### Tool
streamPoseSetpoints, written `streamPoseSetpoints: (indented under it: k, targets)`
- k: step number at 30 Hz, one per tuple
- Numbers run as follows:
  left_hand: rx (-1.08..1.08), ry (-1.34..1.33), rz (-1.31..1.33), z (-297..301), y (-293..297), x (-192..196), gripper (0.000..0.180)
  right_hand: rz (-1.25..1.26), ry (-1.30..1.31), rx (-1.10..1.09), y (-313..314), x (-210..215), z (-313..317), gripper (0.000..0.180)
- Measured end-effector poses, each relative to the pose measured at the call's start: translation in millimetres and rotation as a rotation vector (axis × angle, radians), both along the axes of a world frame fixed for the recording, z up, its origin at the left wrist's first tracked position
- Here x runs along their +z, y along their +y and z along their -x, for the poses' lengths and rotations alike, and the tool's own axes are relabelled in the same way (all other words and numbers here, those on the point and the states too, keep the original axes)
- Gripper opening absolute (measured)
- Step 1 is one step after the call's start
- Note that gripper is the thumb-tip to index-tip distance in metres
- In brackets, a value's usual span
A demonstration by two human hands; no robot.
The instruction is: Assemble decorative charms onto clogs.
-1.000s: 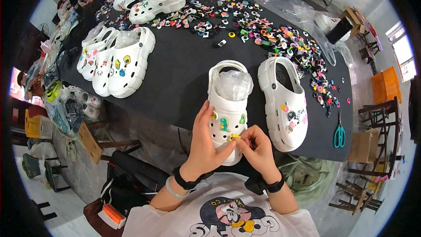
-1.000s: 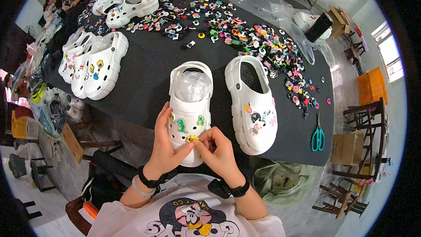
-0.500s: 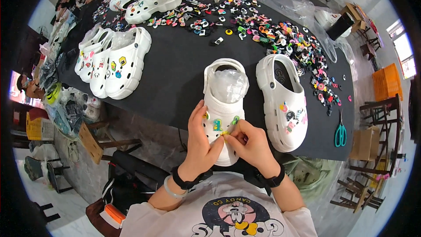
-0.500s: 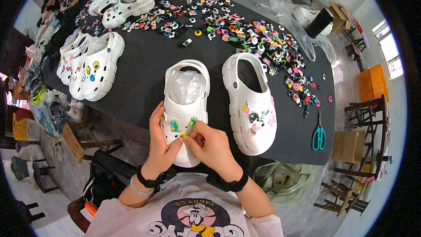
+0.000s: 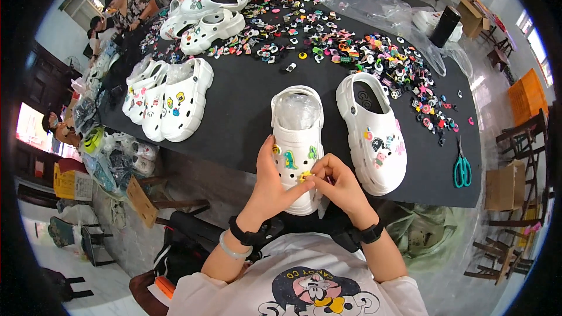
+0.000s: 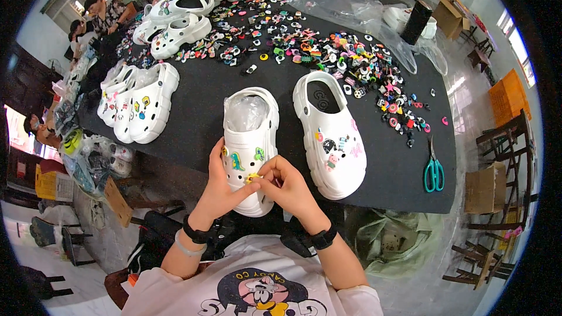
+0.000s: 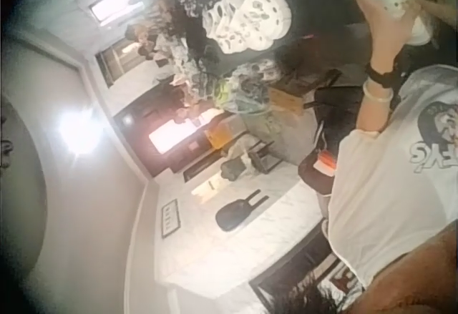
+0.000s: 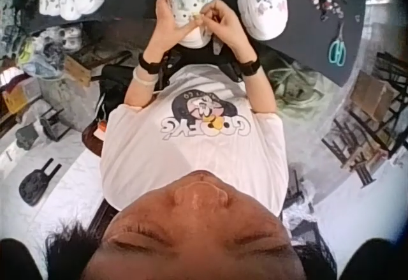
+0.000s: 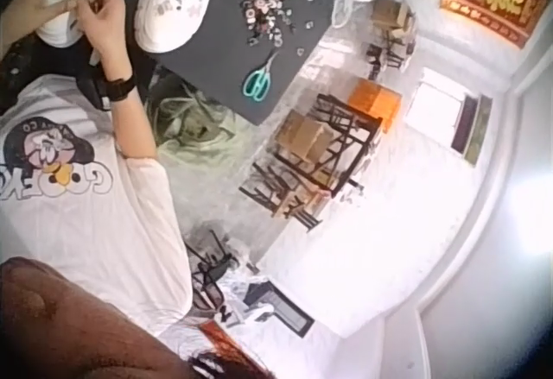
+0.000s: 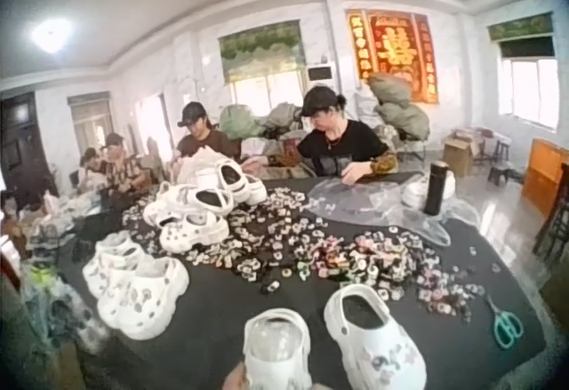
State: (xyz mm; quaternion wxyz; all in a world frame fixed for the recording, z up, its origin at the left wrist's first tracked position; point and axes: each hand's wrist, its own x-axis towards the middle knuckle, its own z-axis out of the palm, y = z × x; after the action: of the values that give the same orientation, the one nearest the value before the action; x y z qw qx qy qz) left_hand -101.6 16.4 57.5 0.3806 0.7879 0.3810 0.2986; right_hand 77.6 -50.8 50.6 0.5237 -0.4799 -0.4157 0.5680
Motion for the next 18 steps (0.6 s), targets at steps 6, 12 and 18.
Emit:
streamPoseSetpoints:
  k: [6,12,18]
  targets:
    - [-0.007,-0.047,0.146,4,6,-7,0.106,0.033,0.340,0.046,-3,4,-5,0.017]
    - [0.089,-0.215,0.608,-9,6,23,0.106,-0.014,0.587,-0.081,-7,-20,-5,0.032]
    - [0.092,-0.122,0.755,-14,12,36,0.103,-0.038,0.909,-0.091,-9,-33,-7,0.050]
